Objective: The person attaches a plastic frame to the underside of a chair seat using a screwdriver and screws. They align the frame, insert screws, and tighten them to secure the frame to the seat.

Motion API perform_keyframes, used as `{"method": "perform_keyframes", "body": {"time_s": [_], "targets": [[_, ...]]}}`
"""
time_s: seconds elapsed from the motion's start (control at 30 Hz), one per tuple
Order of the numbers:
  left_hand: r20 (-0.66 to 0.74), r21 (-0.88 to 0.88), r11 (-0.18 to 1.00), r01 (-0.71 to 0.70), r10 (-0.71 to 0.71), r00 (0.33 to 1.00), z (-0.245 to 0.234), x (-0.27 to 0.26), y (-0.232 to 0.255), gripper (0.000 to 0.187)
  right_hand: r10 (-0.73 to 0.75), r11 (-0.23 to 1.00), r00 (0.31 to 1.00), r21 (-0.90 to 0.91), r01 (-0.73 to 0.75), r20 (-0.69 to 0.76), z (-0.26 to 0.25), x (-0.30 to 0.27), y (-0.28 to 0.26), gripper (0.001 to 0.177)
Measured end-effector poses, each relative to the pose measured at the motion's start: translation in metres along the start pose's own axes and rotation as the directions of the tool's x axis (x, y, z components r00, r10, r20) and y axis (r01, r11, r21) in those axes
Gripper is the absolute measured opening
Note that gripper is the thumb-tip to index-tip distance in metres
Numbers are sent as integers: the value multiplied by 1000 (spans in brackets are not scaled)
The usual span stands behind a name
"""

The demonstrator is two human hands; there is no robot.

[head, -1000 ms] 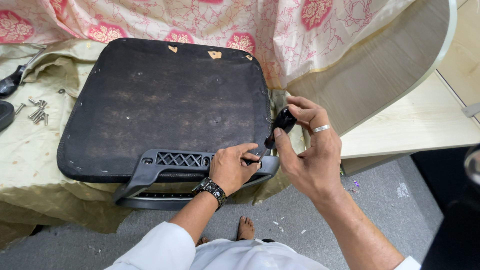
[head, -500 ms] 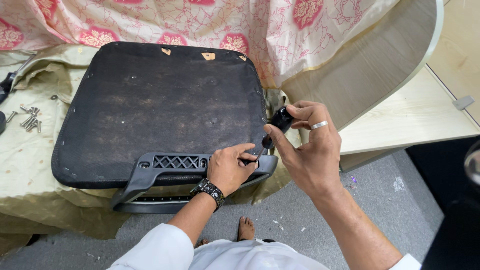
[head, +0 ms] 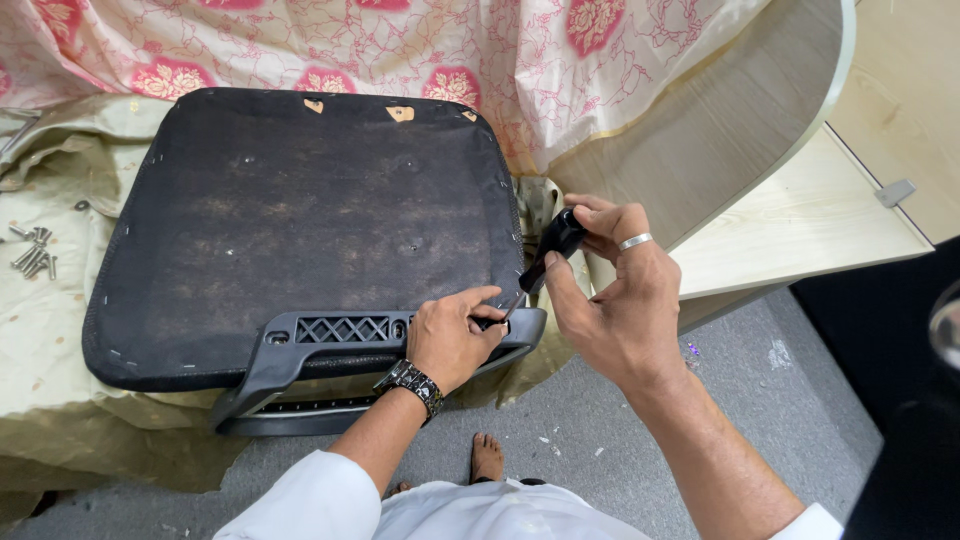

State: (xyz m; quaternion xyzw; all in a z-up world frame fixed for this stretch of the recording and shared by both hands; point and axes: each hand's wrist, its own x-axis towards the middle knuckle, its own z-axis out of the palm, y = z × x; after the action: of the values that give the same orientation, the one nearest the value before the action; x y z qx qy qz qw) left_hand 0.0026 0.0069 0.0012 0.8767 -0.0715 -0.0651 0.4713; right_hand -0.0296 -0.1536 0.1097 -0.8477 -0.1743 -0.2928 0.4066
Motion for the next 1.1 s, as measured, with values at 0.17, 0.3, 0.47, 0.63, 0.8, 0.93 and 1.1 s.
{"method": "perform_keyframes", "body": {"time_s": [0.17, 0.3, 0.47, 0.63, 0.8, 0.93, 1.1], "targets": [[-8, -10, 1000, 2, -2, 1000, 1, 1, 1, 48, 93, 986, 995, -134, -97, -33, 2, 0, -3, 36], [8, -6, 1000, -4, 4, 1000, -1, 2, 1, 48, 128, 988, 991, -78, -131, -38, 3, -2, -5, 33], [34, 6, 1000, -2, 1, 999, -3, 2, 0, 49, 120, 990, 993, -80, -119, -2, 2, 0, -8, 36], [104, -5, 1000, -29, 29, 994, -7, 4, -6, 59, 216, 970, 976, -106, -217, -27, 6, -3, -18, 38], [120, -5, 998, -57, 57, 991, -7, 5, -9, 60, 186, 978, 981, -90, -190, -49, 10, -7, -21, 36], [150, -30, 997, -69, 73, 986, -10, 5, -11, 62, 132, 977, 987, -158, -146, -95, 13, -11, -23, 38], [164, -31, 997, -66, 70, 984, -12, 5, -11, 63, 258, 964, 965, -48, -261, -45, 6, -15, -27, 40]]}}
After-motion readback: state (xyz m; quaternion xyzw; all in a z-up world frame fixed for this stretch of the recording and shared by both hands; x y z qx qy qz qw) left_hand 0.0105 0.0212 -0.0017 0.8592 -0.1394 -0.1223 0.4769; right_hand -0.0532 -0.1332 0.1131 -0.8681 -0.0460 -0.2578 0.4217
